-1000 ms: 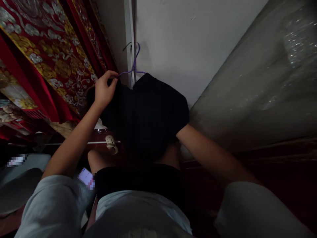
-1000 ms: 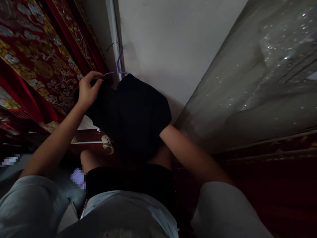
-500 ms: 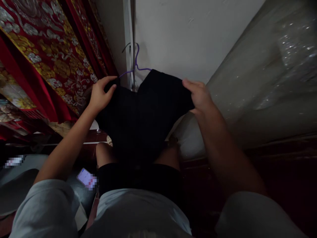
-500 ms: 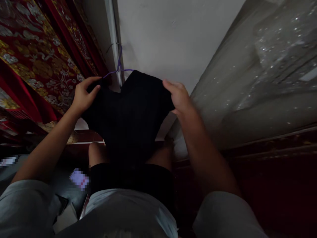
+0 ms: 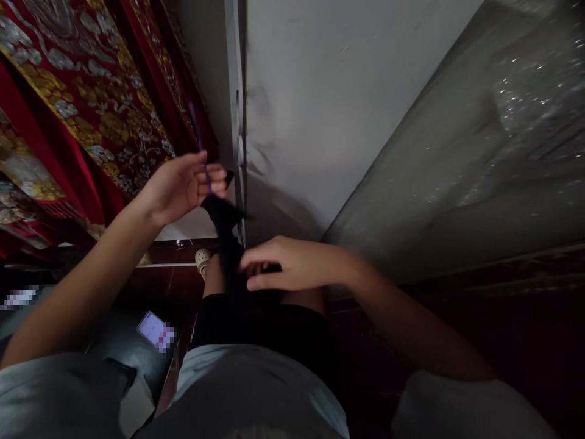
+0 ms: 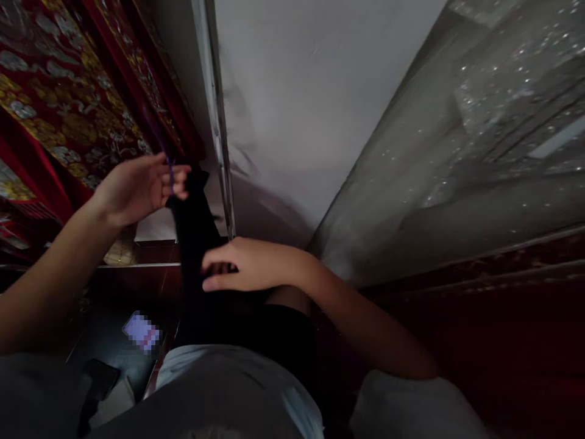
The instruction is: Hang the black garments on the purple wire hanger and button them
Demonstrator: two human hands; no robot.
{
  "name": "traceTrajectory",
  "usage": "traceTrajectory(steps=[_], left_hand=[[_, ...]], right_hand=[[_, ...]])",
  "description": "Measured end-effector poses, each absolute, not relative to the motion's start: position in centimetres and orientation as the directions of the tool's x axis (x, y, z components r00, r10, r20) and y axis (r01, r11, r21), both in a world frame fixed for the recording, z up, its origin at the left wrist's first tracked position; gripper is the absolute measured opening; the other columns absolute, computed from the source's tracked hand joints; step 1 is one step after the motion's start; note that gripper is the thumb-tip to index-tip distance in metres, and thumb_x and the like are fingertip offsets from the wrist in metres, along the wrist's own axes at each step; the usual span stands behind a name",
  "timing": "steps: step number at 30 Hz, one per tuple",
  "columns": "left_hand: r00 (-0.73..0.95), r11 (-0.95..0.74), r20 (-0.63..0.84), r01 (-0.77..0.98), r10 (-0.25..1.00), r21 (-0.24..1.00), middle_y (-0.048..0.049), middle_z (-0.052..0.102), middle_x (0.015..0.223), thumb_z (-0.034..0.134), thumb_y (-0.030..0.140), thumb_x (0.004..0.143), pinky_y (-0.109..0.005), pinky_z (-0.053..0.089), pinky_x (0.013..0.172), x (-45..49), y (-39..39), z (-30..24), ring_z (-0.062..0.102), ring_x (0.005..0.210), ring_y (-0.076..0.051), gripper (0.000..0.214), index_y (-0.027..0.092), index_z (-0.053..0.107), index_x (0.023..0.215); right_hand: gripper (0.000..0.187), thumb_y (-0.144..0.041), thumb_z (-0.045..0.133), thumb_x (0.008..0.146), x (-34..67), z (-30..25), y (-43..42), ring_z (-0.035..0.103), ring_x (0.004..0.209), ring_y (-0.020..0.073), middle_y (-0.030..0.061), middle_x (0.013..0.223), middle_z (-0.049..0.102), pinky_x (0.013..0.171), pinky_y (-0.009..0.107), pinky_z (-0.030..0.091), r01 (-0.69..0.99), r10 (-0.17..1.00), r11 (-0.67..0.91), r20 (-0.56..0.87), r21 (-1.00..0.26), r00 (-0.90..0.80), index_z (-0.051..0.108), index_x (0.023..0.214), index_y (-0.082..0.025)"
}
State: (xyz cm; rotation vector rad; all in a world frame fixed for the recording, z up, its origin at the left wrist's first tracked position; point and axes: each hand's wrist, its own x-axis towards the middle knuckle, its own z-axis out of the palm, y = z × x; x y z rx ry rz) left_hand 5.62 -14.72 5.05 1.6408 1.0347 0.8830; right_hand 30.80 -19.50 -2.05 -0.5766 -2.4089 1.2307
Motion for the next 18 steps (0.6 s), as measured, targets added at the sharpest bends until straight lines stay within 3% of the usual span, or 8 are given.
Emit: traceTrajectory(steps=[1,3,5,7,10,14,18], left_hand=[[0.369,-0.138,0.023,0.287,0.929,0.948,-0.0106,0.073,0.098,0.039,0.039,0.105,-0.036,0.063,0.075,4.7,-15.4,4.8,0.073,0.078,-0.018,0.036,0.015,0.065,0.108],[0.341,-0.127,-0.036,0.444,0.939,0.887,-0.0057,0.070,0.077,0.056,0.041,0.097,-0.030,0.053,0.050,2.9,-16.7,4.2,0.061,0.053,-0.014,0.028,0.018,0.070,0.103],[0.321,-0.196,-0.003,0.585,0.947,0.787,-0.0018,0.064,0.063,0.066,0.042,0.091,-0.026,0.042,0.040,1.6,-18.0,3.8,0.052,0.045,-0.011,0.023,0.020,0.073,0.092],[0.309,-0.293,0.108,0.653,0.945,0.698,-0.0006,0.061,0.057,0.069,0.043,0.089,-0.024,0.040,0.041,0.9,-18.7,3.8,0.052,0.045,-0.011,0.025,0.021,0.072,0.076],[0.239,-0.392,0.313,0.628,0.919,0.672,-0.0019,0.067,0.063,0.069,0.041,0.088,-0.026,0.048,0.049,0.5,-18.3,3.7,0.060,0.054,-0.013,0.029,0.020,0.068,0.068],[0.100,-0.449,0.490,0.587,0.866,0.674,-0.0071,0.076,0.085,0.074,0.039,0.083,-0.036,0.061,0.071,0.6,-15.1,2.4,0.072,0.078,-0.022,0.024,0.018,0.072,0.094],[0.077,-0.534,0.721,0.727,0.688,0.432,-0.0101,0.071,0.121,0.065,0.039,0.094,-0.049,0.052,0.106,1.8,-13.6,1.3,0.064,0.120,-0.029,0.030,0.021,0.068,0.118]], right_hand=[[0.017,-0.041,0.076,0.085,30.5,-2.5,-19.3,0.070,0.074,0.0186,0.0009,0.083,0.075,0.074,0.032,0.055,0.206,0.466,0.537,0.084,-0.818,-0.881,0.078,0.092,-0.025],[0.020,-0.041,0.070,0.090,30.5,-3.4,-17.8,0.072,0.082,0.0198,0.0025,0.091,0.077,0.081,0.034,0.055,0.208,0.542,0.566,0.169,-0.798,-0.823,0.078,0.099,-0.026],[0.023,-0.042,0.068,0.091,31.1,-4.5,-15.3,0.071,0.101,0.0222,0.0031,0.107,0.076,0.097,0.038,0.053,0.194,0.682,0.617,0.395,-0.763,-0.616,0.076,0.108,-0.029],[0.031,-0.044,0.072,0.088,31.6,-5.8,-12.6,0.066,0.115,0.0240,0.0029,0.119,0.072,0.110,0.043,0.046,0.203,0.751,0.635,0.533,-0.745,-0.389,0.073,0.116,-0.031],[0.040,-0.061,0.073,0.082,32.1,-7.9,-9.7,0.068,0.103,0.0251,0.0040,0.103,0.073,0.104,0.048,0.050,0.146,0.835,0.509,0.446,-0.848,-0.323,0.073,0.104,-0.027],[0.053,-0.076,0.073,0.073,32.4,-9.3,-8.5,0.070,0.078,0.0259,0.0036,0.072,0.066,0.079,0.046,0.060,-0.097,0.945,0.231,0.247,-0.968,-0.215,0.065,0.074,-0.023],[0.051,-0.071,0.080,0.068,32.8,-7.5,-6.2,0.073,0.094,0.0303,0.0051,0.078,0.071,0.083,0.048,0.062,-0.249,0.950,0.305,0.312,-0.919,0.015,0.064,0.077,-0.024]])
